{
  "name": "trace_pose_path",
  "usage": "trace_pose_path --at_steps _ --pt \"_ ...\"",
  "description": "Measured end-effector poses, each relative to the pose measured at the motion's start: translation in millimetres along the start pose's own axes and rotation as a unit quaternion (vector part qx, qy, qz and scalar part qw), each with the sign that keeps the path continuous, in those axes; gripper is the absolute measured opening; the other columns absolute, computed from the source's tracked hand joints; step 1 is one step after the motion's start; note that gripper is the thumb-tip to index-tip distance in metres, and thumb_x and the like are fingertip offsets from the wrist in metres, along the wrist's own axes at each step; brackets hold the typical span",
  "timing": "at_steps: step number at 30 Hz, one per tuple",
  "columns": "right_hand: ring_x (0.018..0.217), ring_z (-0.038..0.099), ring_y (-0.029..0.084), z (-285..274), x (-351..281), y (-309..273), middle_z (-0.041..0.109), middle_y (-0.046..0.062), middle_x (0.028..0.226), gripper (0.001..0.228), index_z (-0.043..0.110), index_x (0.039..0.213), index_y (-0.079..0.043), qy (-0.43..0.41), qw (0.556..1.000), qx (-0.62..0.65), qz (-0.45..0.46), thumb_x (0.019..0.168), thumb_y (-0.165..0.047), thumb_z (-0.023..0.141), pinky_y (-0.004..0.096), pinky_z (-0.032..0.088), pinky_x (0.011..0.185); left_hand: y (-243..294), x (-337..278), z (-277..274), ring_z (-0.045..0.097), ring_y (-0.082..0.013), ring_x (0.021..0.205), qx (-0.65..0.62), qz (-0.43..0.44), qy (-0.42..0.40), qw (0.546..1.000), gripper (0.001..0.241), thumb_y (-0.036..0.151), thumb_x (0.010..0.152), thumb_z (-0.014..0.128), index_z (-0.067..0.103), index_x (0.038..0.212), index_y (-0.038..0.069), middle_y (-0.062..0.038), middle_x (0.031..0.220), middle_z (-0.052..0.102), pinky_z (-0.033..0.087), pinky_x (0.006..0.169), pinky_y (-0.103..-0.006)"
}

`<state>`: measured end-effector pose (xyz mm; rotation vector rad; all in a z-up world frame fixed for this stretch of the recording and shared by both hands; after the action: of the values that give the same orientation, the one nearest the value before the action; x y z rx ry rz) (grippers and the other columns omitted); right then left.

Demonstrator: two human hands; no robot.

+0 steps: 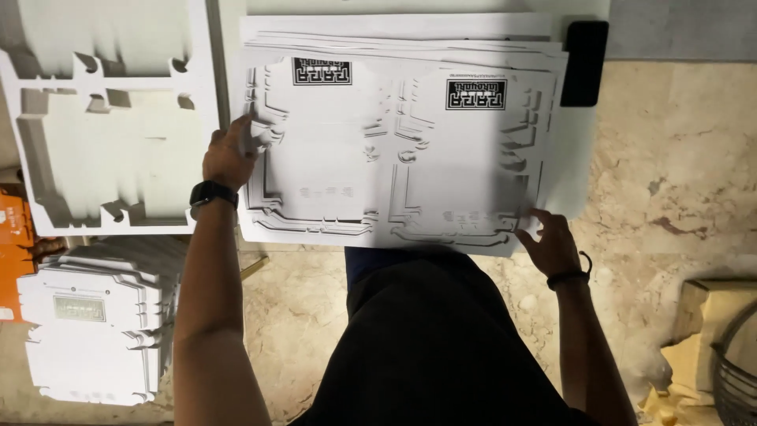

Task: Removing the excess outer frame from die-cut cardboard sheets to extract the final product shapes.

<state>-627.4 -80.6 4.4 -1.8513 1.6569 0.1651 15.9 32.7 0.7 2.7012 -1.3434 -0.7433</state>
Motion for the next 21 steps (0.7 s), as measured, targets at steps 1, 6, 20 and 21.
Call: trace_pose_path --at_steps 1,6,20,21 --pt "0.106 0.071 0.034 -2 -1 10 0.057 0.019 0.123 0.063 0.059 0.144 -0.014 0.000 1.000 0.000 0.004 0.089 -0.037 0.079 0.045 0.059 0.092 5 8 7 0.064 -0.0508 0.115 0.000 0.003 -0.003 1.000 0.071 0.014 0.093 0.070 0.042 0.154 0.035 -0.026 0.131 0.058 0.055 0.097 -0.0587" --pt "0.107 0.070 0.036 -4 -2 5 0.057 0.022 0.126 0.061 0.060 0.145 -0.012 -0.004 1.000 0.014 -0.016 0.090 -0.031 0.079 0.047 0.058 0.091 -10 26 20 0.066 -0.0471 0.114 0.052 0.033 -0.037 0.997 0.079 0.034 0.083 0.083 0.041 0.149 0.039 -0.019 0.135 0.048 0.057 0.097 -0.0545" --pt "0.114 0.066 0.036 -20 -11 -35 0.052 0.020 0.142 0.057 0.058 0.144 -0.013 -0.085 0.991 0.058 0.090 0.090 -0.028 0.069 0.050 0.052 0.097 -11 30 14 0.065 -0.0420 0.100 -0.046 0.090 0.010 0.995 0.073 0.015 0.081 0.080 0.049 0.145 0.028 -0.021 0.127 0.043 0.059 0.088 -0.0505" --pt "0.113 0.067 0.036 -17 -8 -33 0.053 0.022 0.142 0.057 0.058 0.144 -0.011 -0.082 0.993 0.053 0.072 0.091 -0.026 0.069 0.050 0.052 0.096 -11 27 13 0.064 -0.0436 0.107 -0.053 0.065 -0.015 0.996 0.089 0.006 0.079 0.081 0.039 0.154 0.032 -0.021 0.129 0.043 0.058 0.093 -0.0484"
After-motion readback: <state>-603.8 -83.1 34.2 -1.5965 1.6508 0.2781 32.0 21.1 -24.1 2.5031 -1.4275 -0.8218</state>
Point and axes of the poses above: each hand's wrist, its own x-axis towards the middle knuckle, its own z-axis out of the palm, y = z × x, the point moved 6 cm from there along x, towards the middle knuckle
